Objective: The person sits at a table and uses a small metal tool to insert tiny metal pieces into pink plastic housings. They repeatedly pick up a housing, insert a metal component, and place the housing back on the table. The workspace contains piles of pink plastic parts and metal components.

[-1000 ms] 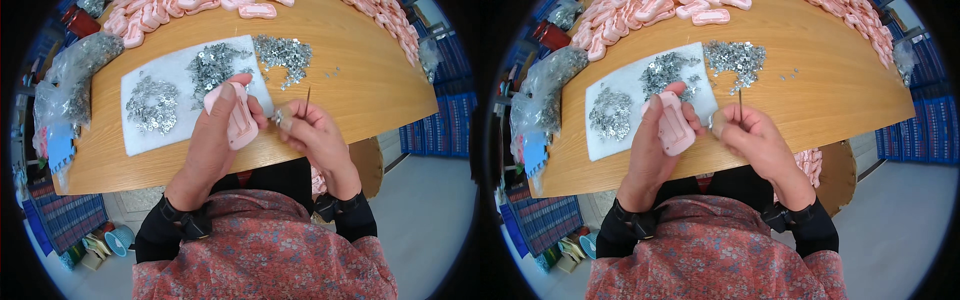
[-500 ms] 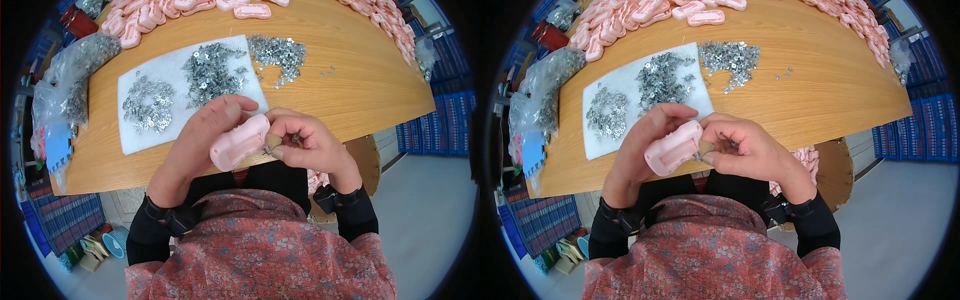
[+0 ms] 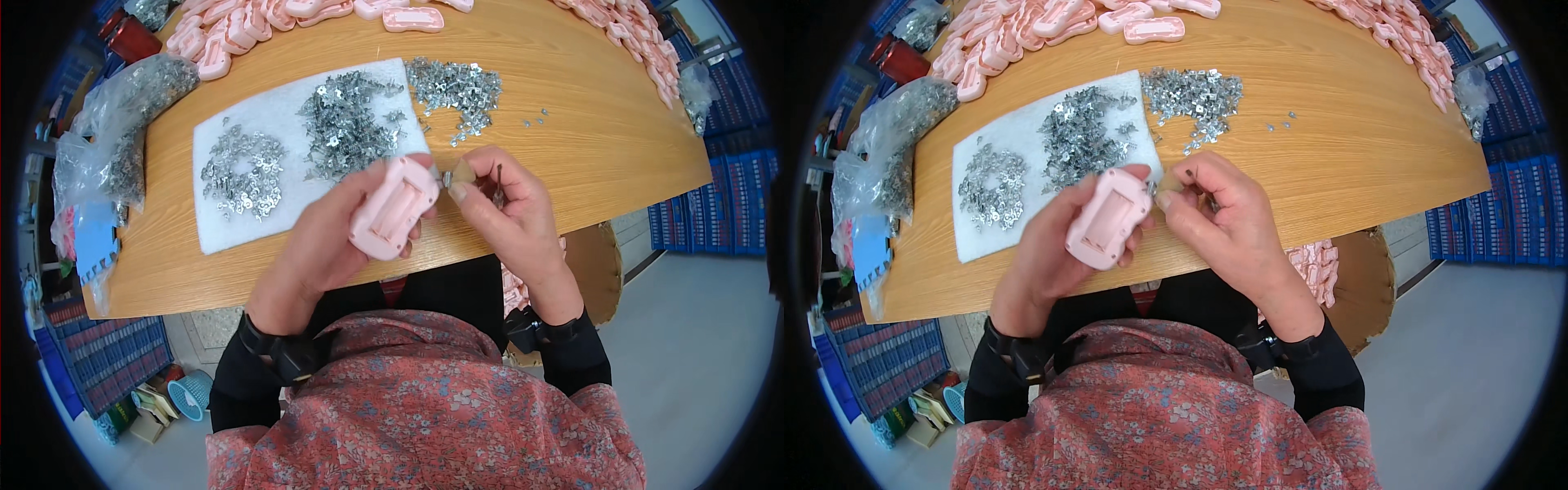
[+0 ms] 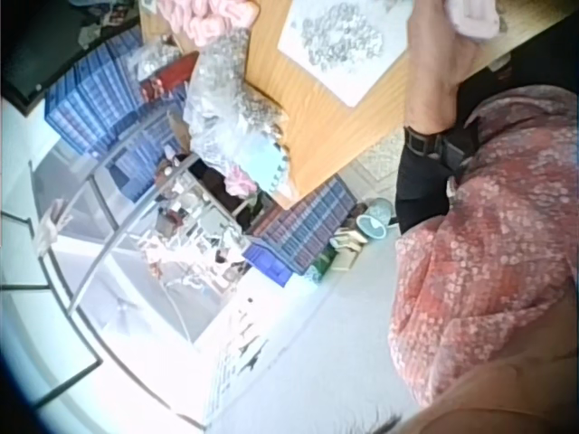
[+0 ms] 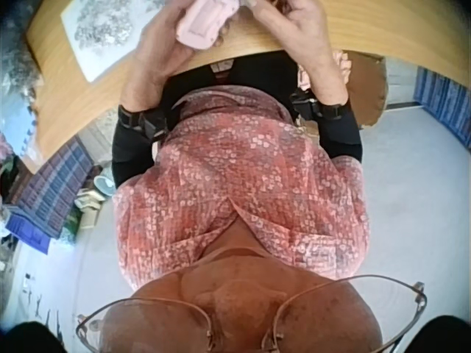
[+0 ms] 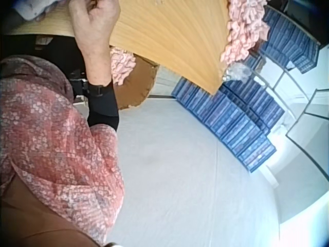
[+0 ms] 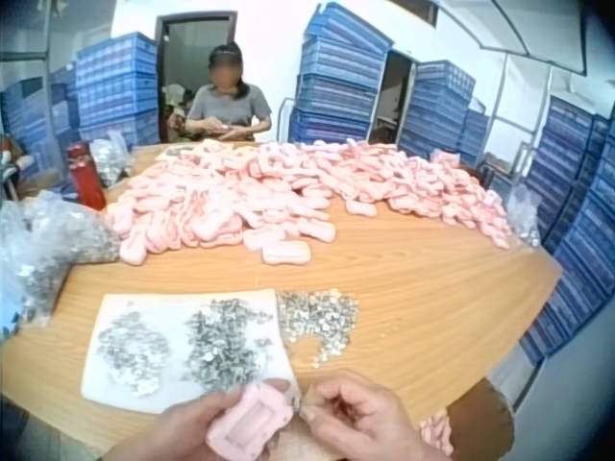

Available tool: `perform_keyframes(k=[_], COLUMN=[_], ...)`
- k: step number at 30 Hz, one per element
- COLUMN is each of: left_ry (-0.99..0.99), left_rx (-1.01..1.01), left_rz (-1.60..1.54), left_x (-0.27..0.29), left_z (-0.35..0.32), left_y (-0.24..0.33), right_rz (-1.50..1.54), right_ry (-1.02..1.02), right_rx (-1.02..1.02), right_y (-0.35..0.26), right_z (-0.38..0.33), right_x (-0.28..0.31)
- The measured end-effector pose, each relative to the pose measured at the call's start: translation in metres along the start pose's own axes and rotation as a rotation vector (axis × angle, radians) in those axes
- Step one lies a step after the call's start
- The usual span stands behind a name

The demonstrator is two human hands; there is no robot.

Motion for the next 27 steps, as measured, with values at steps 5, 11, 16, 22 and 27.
perform_keyframes(k=[5, 11, 16, 22, 27], left_ry=[0.044, -0.034, 0.007, 0.033, 0.028], left_rx=[-0.204, -0.227, -0.088, -0.022, -0.022], left_rz=[0.050, -0.033, -0.099, -0.141, -0.130], left_x=[-0.002, 0.005, 0.000, -0.007, -0.009], left_z=[-0.011, -0.025, -0.021, -0.018, -0.014], left_y=[0.044, 0.045, 0.003, -0.014, -0.018], right_rz=[0.102, 0.068, 0.130, 0.003, -0.146], right_ry=[0.106, 0.039, 0.027, -0.052, -0.111], right_rx=[-0.059, -0.114, -0.120, -0.016, 0.093], right_y=[0.001, 0.003, -0.006, -0.010, -0.014], right_z=[0.005, 0.000, -0.003, -0.005, -0.002], right_x=[-0.001, -0.002, -0.009, -0.016, -0.021])
Point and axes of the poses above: each hand's wrist, its own z-axis towards the middle knuckle, its own x-axis out of the back of the hand, y = z × x, the point moved 2 cm from there along z, towards the middle knuckle, and after that the axes turned 13 degrees about x, right-handed, at the moved point
